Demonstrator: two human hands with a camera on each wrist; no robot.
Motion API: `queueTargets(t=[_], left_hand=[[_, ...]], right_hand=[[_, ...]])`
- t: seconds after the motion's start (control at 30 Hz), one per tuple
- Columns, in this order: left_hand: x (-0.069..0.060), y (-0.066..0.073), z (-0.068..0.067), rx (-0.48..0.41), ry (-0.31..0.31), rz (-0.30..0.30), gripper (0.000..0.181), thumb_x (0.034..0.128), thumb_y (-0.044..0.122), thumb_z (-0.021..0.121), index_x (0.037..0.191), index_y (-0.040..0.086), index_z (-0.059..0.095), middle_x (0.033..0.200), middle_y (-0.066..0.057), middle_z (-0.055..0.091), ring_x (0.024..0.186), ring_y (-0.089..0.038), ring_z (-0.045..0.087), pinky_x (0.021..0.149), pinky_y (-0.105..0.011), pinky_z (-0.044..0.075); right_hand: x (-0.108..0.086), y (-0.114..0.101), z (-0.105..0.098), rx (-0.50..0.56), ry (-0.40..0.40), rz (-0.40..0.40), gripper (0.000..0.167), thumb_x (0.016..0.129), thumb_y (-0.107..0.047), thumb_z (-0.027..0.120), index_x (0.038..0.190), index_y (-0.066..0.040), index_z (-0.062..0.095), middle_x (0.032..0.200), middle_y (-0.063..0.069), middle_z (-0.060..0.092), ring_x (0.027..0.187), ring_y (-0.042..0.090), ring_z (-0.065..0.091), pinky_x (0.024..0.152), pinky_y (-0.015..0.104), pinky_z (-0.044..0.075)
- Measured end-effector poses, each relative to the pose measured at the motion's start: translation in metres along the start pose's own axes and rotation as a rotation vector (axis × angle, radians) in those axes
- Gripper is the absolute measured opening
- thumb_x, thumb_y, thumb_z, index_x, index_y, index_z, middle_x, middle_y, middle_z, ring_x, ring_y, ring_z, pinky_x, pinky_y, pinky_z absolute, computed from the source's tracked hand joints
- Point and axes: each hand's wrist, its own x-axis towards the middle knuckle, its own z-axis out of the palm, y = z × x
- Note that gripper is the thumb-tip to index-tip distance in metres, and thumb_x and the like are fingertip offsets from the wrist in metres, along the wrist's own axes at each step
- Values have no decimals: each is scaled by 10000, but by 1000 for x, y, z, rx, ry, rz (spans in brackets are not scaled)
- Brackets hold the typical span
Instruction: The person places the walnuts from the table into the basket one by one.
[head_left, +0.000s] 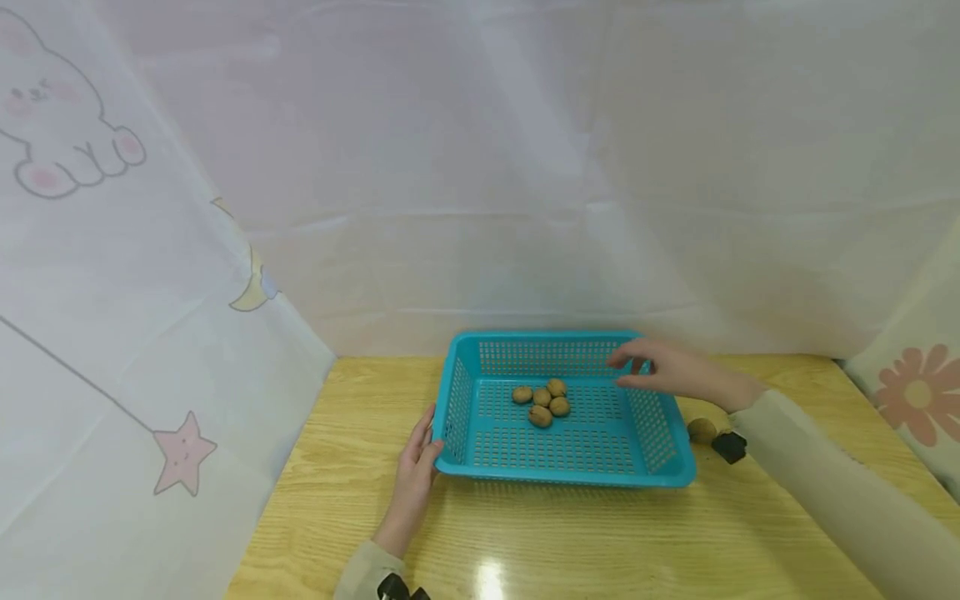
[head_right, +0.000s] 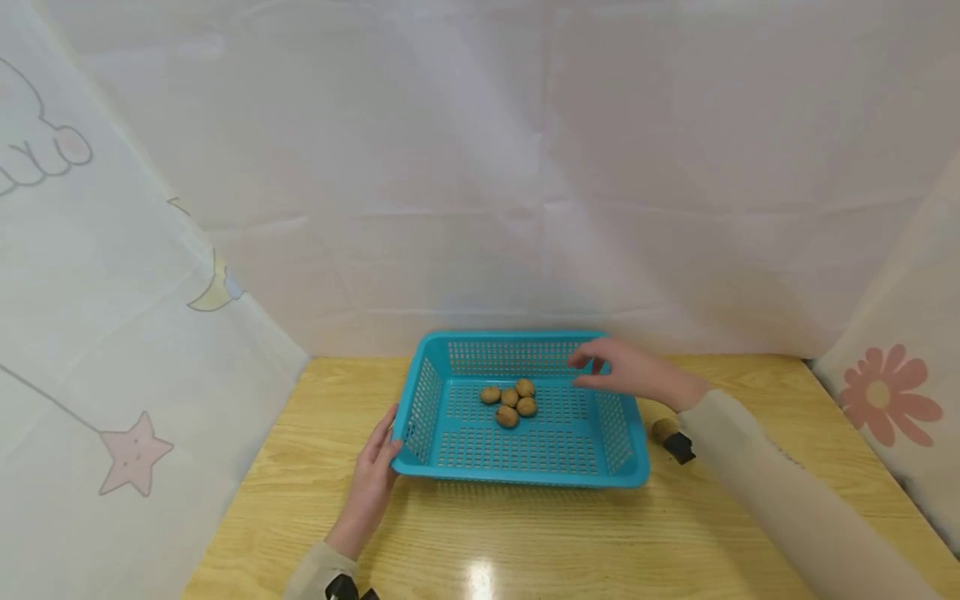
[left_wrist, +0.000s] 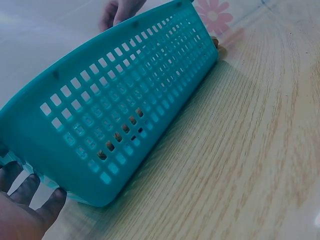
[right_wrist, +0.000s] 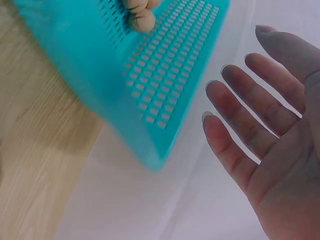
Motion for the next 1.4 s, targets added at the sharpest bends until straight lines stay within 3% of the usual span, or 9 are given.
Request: queueTargets(t=[0.27,0.53,0.73,0.87,1.17,1.3,1.4], left_hand=[[0,0,1,-10,20,-2,636,1084,142,465,1669,95,220,1700,-152,248,1519,-385,331,1132,-428,456],[0,0,1,-14,15,2,642,1084,139,463,1670,83,207,1702,-157,243,1517,-390,330,1119,-391,472],[-1,1,1,-12,17,-6,637,1088,141,458,1671,91,208,1699,-162,249,1517,-388,333,1125,-404,467],[-1,1,1,-6,16,-6,631,1094,147,453,1673,100,207,1701,-150,250,1515,-384,338,1126,-408,467],[1,-1,0,4,14,2,630,1092,143,453,1672,102,210,1704,-138,251,1519,-371,337,1122,-400,469],[1,-1,0,7,14,4,630,1092,146,455,1671,101,213,1703,-141,251,1518,-374,337,1123,-408,468],[1,-1,0,12,15,1,630,1093,156,461,1671,106,217,1704,-140,248,1520,-377,333,1135,-431,456]], right_hand=[[-50,13,-10,19,57,61,288,970,-168,749,1220,-30,716,1165,82,723,923,49,623,699,274,561],[-88,27,-12,-36,105,108,230,960,-132,751,1182,-73,733,1139,40,723,894,-4,607,671,273,535],[-116,49,-6,-66,135,158,215,965,-161,751,1178,-137,739,1120,-10,719,882,-49,593,663,259,533],[-130,60,2,-101,122,205,215,966,-174,751,1179,-139,740,1131,24,725,884,-57,592,680,262,543],[-152,84,26,-67,98,235,265,954,-142,759,1198,-47,716,1106,96,722,860,-63,590,632,252,536],[-159,96,35,-35,95,202,316,945,-122,765,1215,24,689,1117,145,709,842,-61,579,631,249,543],[-161,105,43,-50,133,99,316,900,-50,792,1183,42,686,1082,150,706,835,-39,584,627,246,553]])
